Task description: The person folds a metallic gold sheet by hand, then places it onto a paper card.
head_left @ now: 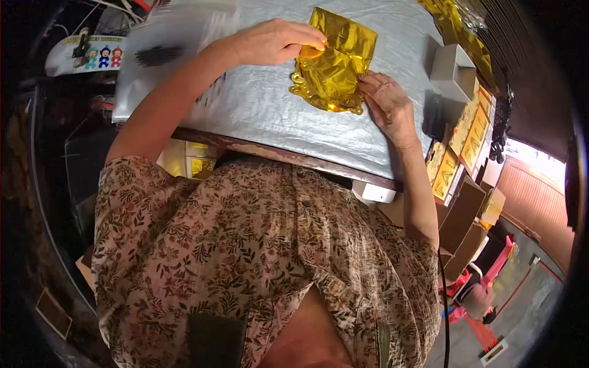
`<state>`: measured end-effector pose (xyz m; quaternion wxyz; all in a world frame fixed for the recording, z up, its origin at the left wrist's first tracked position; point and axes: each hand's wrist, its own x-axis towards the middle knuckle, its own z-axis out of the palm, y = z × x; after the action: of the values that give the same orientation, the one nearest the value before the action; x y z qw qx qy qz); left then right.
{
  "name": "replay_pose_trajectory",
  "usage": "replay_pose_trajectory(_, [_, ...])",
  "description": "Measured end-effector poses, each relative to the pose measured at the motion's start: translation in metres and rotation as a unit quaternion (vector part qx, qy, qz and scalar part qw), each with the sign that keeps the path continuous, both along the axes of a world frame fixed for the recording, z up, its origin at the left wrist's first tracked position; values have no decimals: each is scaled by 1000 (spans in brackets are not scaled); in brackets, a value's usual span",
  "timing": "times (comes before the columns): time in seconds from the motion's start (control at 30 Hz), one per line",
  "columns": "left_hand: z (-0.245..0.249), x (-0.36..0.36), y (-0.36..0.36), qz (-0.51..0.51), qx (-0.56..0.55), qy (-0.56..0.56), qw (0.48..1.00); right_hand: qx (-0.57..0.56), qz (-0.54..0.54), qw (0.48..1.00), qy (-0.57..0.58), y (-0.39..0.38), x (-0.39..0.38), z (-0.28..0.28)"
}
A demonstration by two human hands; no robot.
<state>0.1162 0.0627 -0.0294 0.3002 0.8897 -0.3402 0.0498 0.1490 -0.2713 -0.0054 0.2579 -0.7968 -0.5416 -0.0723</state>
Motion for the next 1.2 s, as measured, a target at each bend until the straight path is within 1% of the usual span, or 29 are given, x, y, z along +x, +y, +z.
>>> replay_pose_trajectory(0.07, [5, -7, -5, 42, -15, 39, 998, -8, 0, 1000, -27, -2, -3, -3])
replay_pose_trajectory(0.1, [5, -9, -7, 40, -16, 39, 998, -8, -2, 1000, -27, -3, -4, -4])
replay_pose_trajectory(0.17, [1, -14, -12, 52, -21, -20, 998, -4, -12, 1000, -20, -5, -7, -6])
replay_pose_trajectory(0.2, [-2, -15, -13, 50, -21, -21, 998, -4, -13, 1000, -21, -6, -8, -5])
replay_pose_trajectory(0.27, [-4, -16, -14, 63, -15, -45, 997, -9, -31, 999, 32, -6, -11, 2])
replay_pose_trajectory(0.3, [-3, -16, -14, 61, -15, -47, 997, -9, -32, 999, 30, -3, -15, 5])
replay_pose_trajectory(0.33, [-2, -17, -15, 63, -14, -35, 997, 60, -121, 983, 125, 4, -22, 6])
replay_pose_trajectory(0.37, [-1, -18, -15, 63, -13, -21, 998, 129, -208, 945, 218, 13, -27, 9])
replay_pose_trajectory(0.43, [-4, -17, -14, 55, -19, -17, 998, 87, -215, 968, 93, 39, -19, 14])
replay_pose_trajectory(0.5, [-6, -15, -16, 46, -24, -16, 999, 3, -248, 969, 12, 64, -17, -3])
replay_pose_trajectory(0.6, [-6, -17, -15, 62, -34, -34, 997, -21, -251, 968, -14, 87, -17, -22])
replay_pose_trajectory(0.63, [-6, -17, -16, 61, -35, -40, 997, -18, -248, 969, -14, 88, -18, -30])
replay_pose_trajectory(0.7, [-4, -16, -16, 65, -34, -45, 996, -62, -255, 964, -29, 86, -20, -40])
replay_pose_trajectory(0.8, [-4, -14, -13, 63, -55, -26, 996, -73, -255, 964, -32, 85, -17, -44])
replay_pose_trajectory(0.87, [1, 0, -3, 63, -61, 85, 993, -84, -260, 961, -34, 85, -19, -46])
replay_pose_trajectory(1.0, [8, 58, 9, 64, -67, 83, 992, -89, -253, 963, -38, 85, -19, -44])
replay_pose_trajectory(1.07, [16, 80, -3, -17, -85, 115, 990, -94, -247, 964, -38, 85, -19, -44])
replay_pose_trajectory(1.1, [17, 87, -12, -11, -87, 114, 990, -96, -251, 963, -38, 85, -18, -44])
replay_pose_trajectory(1.17, [16, 99, -27, -46, -120, 156, 979, -98, -243, 964, -41, 86, -19, -41])
replay_pose_trajectory(1.2, [11, 101, -29, -43, -122, 156, 979, -102, -244, 964, -42, 87, -18, -41])
